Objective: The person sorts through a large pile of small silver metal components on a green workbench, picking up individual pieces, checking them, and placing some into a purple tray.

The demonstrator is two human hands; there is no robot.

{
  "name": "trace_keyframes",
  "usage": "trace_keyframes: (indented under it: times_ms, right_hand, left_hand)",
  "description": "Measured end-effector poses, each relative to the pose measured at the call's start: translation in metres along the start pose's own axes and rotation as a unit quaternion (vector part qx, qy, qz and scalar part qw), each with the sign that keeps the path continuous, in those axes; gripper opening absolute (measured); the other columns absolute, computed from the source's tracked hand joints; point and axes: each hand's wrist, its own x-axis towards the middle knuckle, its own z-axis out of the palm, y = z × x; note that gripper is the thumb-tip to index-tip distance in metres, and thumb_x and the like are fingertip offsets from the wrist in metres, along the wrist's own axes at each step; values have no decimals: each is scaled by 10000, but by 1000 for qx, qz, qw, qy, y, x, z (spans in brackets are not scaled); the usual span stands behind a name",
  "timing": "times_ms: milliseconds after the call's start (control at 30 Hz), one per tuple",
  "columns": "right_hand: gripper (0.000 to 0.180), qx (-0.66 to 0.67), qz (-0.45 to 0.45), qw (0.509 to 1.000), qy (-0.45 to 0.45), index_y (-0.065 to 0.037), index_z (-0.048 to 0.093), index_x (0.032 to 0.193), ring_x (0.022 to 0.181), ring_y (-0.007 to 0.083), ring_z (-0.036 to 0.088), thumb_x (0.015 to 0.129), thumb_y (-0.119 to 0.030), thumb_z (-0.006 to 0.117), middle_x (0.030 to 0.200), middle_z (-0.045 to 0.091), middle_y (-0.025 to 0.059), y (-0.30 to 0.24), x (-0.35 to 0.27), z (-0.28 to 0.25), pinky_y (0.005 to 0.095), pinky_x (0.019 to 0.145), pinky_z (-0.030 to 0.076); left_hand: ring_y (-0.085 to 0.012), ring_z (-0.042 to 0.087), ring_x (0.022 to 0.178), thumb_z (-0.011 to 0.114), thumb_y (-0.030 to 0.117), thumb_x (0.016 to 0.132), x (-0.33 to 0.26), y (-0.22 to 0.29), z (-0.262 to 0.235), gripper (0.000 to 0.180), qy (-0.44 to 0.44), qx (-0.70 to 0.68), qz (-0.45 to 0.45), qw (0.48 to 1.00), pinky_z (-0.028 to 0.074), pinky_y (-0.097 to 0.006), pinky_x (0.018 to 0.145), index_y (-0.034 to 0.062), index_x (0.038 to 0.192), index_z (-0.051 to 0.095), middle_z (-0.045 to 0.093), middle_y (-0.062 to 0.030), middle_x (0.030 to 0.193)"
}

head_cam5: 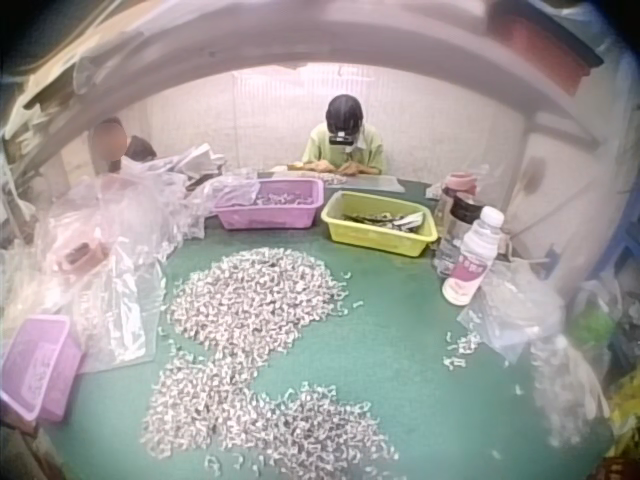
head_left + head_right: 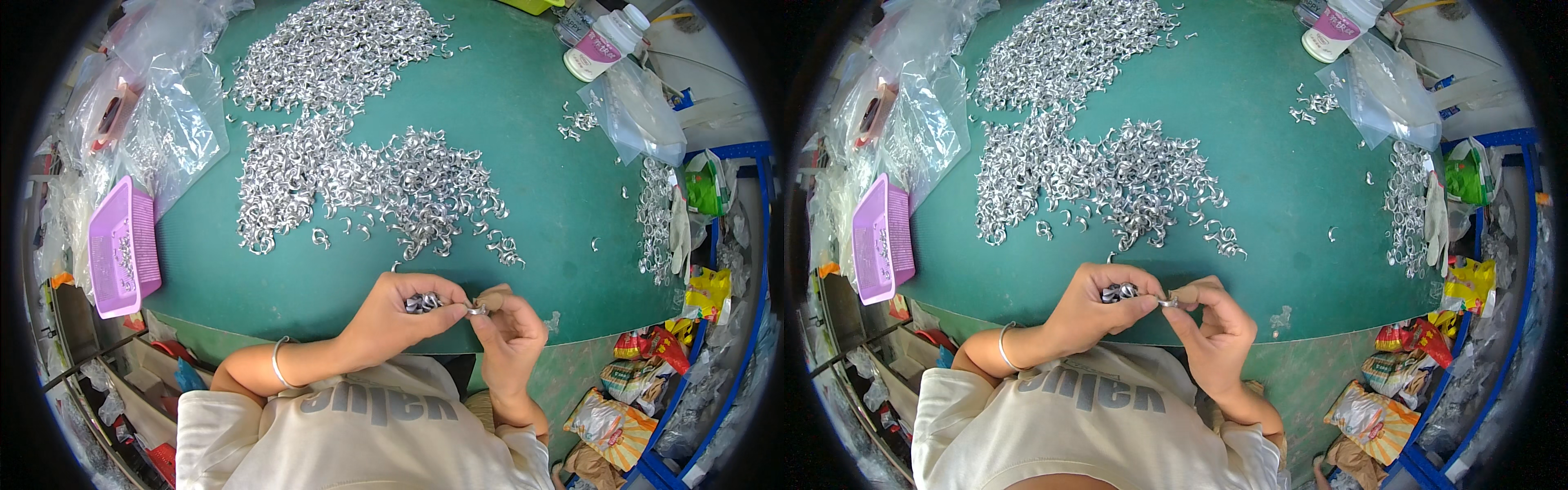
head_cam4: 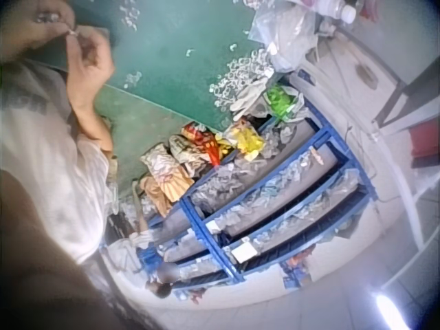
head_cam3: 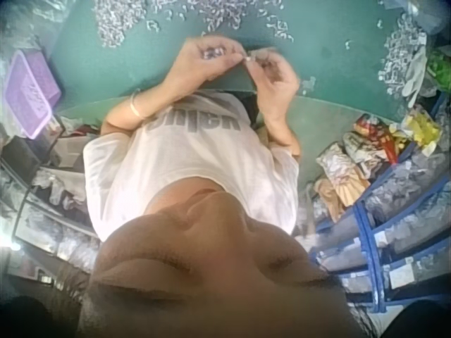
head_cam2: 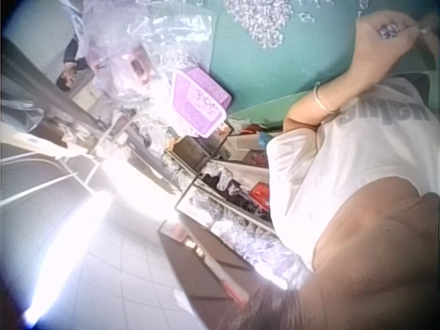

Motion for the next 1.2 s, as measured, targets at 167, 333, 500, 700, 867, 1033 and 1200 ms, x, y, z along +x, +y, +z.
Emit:
trace_keyframes:
  times_ms: [167,333,500,700,867,1033,1200]
  right_hand:
    - [158,-62,11,997,-36,23,584,808,692,128,489,675,85,645,767,572,53,1,-1,-8,237,633,381]
    - [138,-345,-18,927,144,-1,606,808,702,160,503,679,26,645,787,567,59,-4,19,-38,264,651,392]
    - [206,-592,-148,790,57,-13,594,881,782,243,481,683,-18,647,905,544,87,13,37,-50,339,695,388]
    - [182,-428,-42,894,126,2,578,880,673,222,492,706,56,590,803,549,110,10,29,-49,307,566,405]
    - [176,-560,-164,809,72,-4,582,874,747,268,503,703,21,617,824,545,117,14,33,-40,345,675,403]
    - [160,-494,-150,850,104,-3,586,858,680,227,494,705,22,626,772,547,99,16,30,-44,311,637,401]
    - [158,-267,25,951,152,18,600,872,574,103,441,723,65,585,701,549,51,21,21,-46,228,522,374]
  left_hand:
    - [-15,300,477,520,123,827,9,-5,-8,118,-104,-268,-157,945,198,-163,385,7,809,513,432,17,627]
    - [-82,296,442,412,136,720,12,-18,-17,123,-198,-302,-64,930,213,-206,367,14,728,402,412,-86,670]
    - [-96,318,434,378,198,844,17,-13,-10,262,-101,-286,-35,952,219,-207,364,-9,718,476,429,-99,646]
    - [-37,299,461,447,276,916,16,-18,-6,314,-44,-197,-81,976,195,-179,377,-4,836,563,412,7,606]
    - [-24,272,462,464,239,911,17,-19,-3,260,-47,-209,-111,971,192,-177,381,0,917,566,384,41,578]
    - [-21,269,467,470,223,909,14,-17,-2,245,-38,-183,-103,977,193,-178,389,-1,952,561,371,50,579]
    - [-19,268,472,478,196,903,13,-19,-1,226,-27,-157,-92,983,188,-181,398,-4,962,567,365,56,589]
